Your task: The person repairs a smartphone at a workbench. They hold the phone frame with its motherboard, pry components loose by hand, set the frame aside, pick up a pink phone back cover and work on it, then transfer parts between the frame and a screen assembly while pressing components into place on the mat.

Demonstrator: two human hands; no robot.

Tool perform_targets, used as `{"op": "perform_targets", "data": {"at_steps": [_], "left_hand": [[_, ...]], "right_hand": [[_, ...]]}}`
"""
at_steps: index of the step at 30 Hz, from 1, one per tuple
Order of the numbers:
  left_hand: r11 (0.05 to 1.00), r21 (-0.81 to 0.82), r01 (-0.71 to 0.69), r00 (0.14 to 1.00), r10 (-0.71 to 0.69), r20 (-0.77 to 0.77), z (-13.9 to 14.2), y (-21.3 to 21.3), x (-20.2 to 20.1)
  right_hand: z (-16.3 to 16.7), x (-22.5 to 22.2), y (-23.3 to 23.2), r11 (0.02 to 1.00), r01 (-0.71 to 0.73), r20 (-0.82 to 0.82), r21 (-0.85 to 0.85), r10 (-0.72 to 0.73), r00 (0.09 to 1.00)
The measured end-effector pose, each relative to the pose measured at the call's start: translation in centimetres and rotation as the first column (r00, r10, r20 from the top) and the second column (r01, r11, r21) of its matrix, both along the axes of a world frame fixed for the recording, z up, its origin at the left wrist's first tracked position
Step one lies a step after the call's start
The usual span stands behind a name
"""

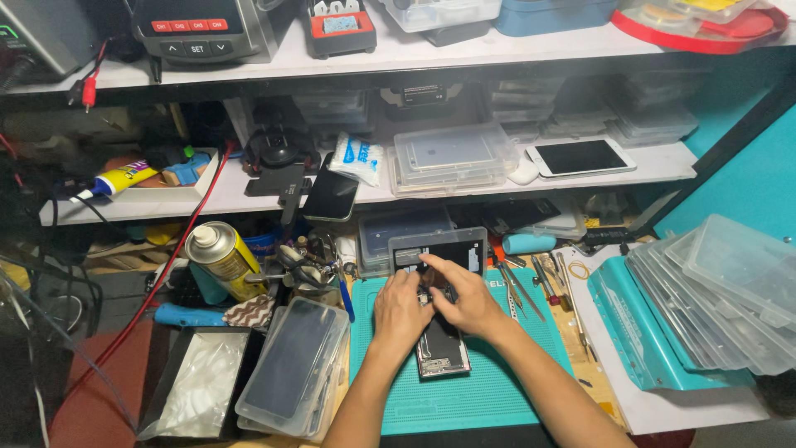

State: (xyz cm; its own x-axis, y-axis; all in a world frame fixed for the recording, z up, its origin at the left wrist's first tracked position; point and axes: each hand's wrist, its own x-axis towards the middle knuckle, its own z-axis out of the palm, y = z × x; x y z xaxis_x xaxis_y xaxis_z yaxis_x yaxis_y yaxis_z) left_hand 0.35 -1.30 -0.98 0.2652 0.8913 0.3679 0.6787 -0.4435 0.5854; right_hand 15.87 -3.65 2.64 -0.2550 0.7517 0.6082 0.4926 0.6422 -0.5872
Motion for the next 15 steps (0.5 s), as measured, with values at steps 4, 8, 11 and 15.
{"op": "perform_targets", "data": {"at_steps": [4,8,11,15], "left_hand": [[1.000,-0.012,0.002,1.000,-0.002,-0.015,-0.21,-0.03,-0.03],[1.000,0.023,-0.010,1.000,0.010,-0.006,-0.42,0.08,0.08],[1.000,0.003,-0.005,1.000,0.005,0.013,-0.31,0.04,0.03],[1.000,-0.010,0.012,0.999,-0.011,0.037,0.00,-0.07,-0.06]], "right_hand": [[0.02,-0.10,0.03,0.994,0.095,0.044,-0.052,-0.092,0.995],[-0.15,0.12,0.05,1.000,-0.031,0.002,0.004,0.031,1.000],[-0.48,-0.05,0.25,0.985,0.170,0.119,-0.036,-0.165,0.979],[-0.85,-0.01,0.34,0.990,0.076,-0.027,-0.115,-0.080,0.996]]}}
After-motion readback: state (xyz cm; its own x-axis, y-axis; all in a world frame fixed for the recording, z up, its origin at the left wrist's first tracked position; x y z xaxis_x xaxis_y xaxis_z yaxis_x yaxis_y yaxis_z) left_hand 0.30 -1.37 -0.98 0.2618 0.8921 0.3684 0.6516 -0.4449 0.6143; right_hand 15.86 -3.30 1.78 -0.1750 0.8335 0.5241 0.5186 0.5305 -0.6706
